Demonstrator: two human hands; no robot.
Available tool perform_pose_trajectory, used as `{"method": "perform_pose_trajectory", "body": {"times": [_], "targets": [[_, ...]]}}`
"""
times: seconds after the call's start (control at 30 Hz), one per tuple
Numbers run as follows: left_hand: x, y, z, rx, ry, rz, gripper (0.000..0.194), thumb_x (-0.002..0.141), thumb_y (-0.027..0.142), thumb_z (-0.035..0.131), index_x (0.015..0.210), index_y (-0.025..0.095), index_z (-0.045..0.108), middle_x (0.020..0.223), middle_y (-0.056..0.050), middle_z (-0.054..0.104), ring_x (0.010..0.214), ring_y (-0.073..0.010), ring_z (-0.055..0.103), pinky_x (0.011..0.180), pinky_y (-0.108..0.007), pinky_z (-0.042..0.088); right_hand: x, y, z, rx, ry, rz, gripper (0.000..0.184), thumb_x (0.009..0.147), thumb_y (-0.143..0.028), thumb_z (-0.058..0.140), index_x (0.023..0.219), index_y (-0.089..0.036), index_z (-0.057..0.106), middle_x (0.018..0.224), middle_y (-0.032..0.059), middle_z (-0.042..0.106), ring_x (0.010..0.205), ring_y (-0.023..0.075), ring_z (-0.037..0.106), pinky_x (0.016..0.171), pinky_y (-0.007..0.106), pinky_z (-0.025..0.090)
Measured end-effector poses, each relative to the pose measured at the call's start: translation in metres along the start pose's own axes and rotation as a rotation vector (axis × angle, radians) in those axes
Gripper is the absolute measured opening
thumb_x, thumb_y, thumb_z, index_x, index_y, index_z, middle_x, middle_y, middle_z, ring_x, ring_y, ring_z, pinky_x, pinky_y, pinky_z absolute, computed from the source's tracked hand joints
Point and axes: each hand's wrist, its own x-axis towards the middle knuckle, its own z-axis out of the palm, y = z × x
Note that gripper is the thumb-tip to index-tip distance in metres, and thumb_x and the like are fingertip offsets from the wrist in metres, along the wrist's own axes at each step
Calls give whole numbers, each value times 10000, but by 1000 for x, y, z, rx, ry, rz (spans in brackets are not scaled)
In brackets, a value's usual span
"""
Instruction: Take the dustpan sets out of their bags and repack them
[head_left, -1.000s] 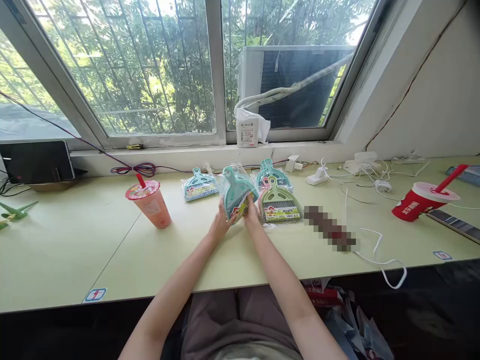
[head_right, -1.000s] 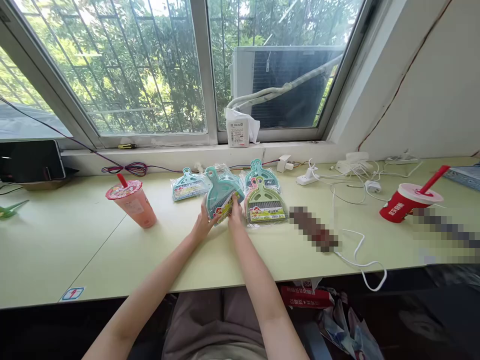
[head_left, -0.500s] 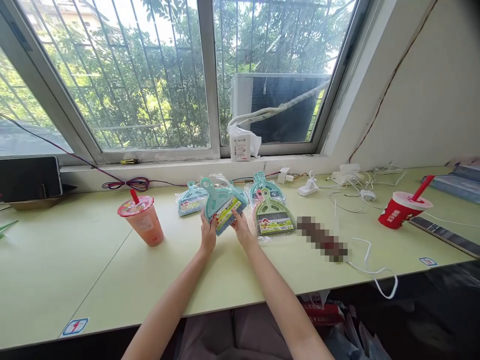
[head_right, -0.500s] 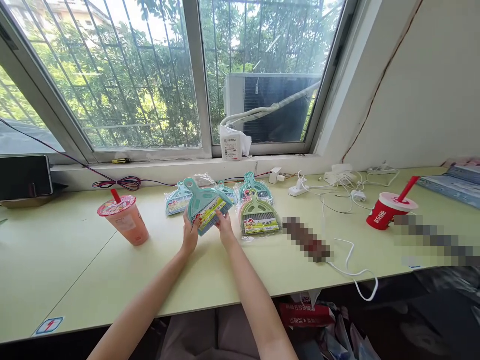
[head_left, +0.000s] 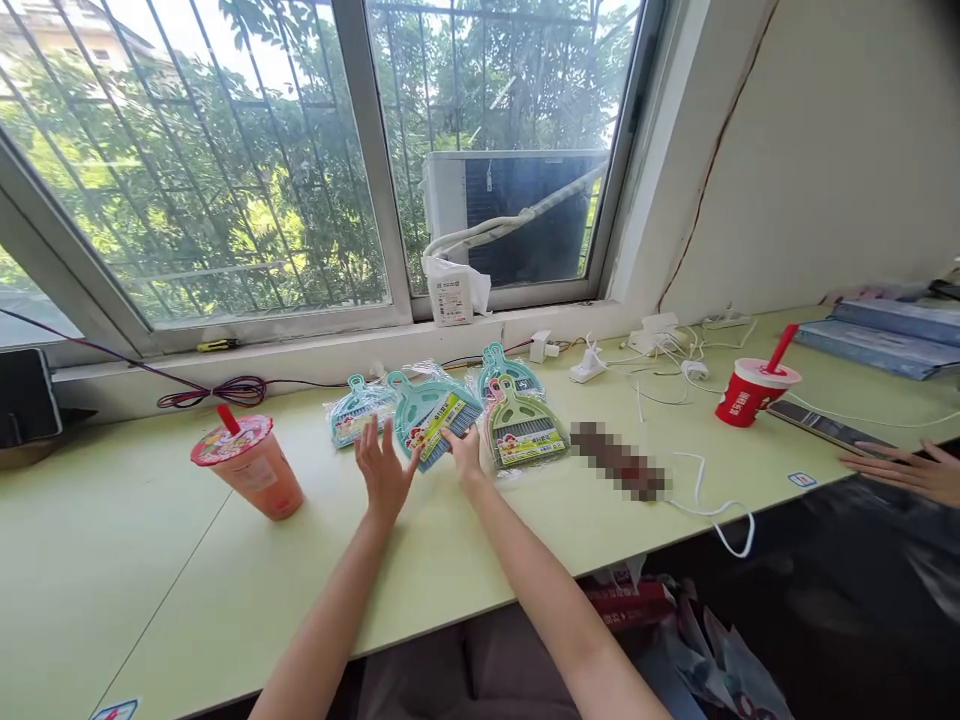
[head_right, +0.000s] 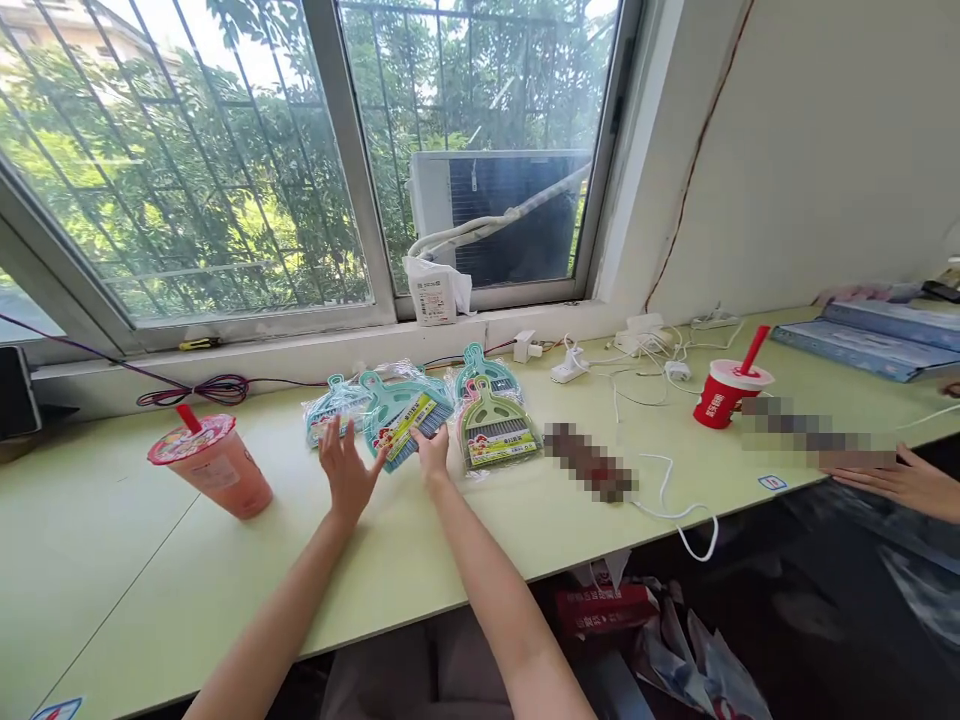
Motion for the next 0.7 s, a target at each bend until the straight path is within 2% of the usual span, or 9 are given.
{"method": "perform_pose_trajectory", "body": {"times": [0.1,0.17,0.27,0.37,0.5,0.7], "targets": [[2,-3,-4,101,-95,88,467,924,362,513,1353,177,508,1278,-155,616,1202,-307,551,1055,-477,363,-4,8,3,-71,-19,-112,474,618,-276,744,1037,-207,534,1026,70,715,934,226,697,794,343,585],[2,-6,-3,151,-142,87,390,945,284,453,1303,172,557,1094,-124,691,1006,-272,628,891,-398,462,-6,14,4,-117,-21,-147,463,618,-267,745,1032,-210,543,994,61,722,916,225,701,800,351,583],[1,-13,-3,232,-163,128,357,956,221,394,1229,172,619,991,-114,702,903,-253,633,753,-343,470,-7,20,6,-163,-13,-142,422,622,-264,745,995,-222,553,921,48,729,876,229,706,744,342,589],[1,-14,-5,270,-125,179,331,961,224,404,1171,173,655,983,-114,703,891,-246,628,721,-327,454,-7,21,7,-161,9,-127,409,625,-269,734,985,-216,547,926,57,727,866,228,707,735,336,584],[-2,-6,-4,239,-91,218,276,956,270,458,1089,198,690,909,-85,706,843,-230,624,703,-314,434,-7,21,5,-159,49,-108,435,622,-278,729,1010,-204,546,947,63,725,864,219,699,738,326,574],[-3,1,-1,216,-112,149,304,957,275,450,1136,198,683,924,-105,705,868,-252,615,726,-344,424,-7,26,4,-176,43,-112,462,632,-287,736,1048,-208,552,905,40,725,845,206,691,718,309,566]]}}
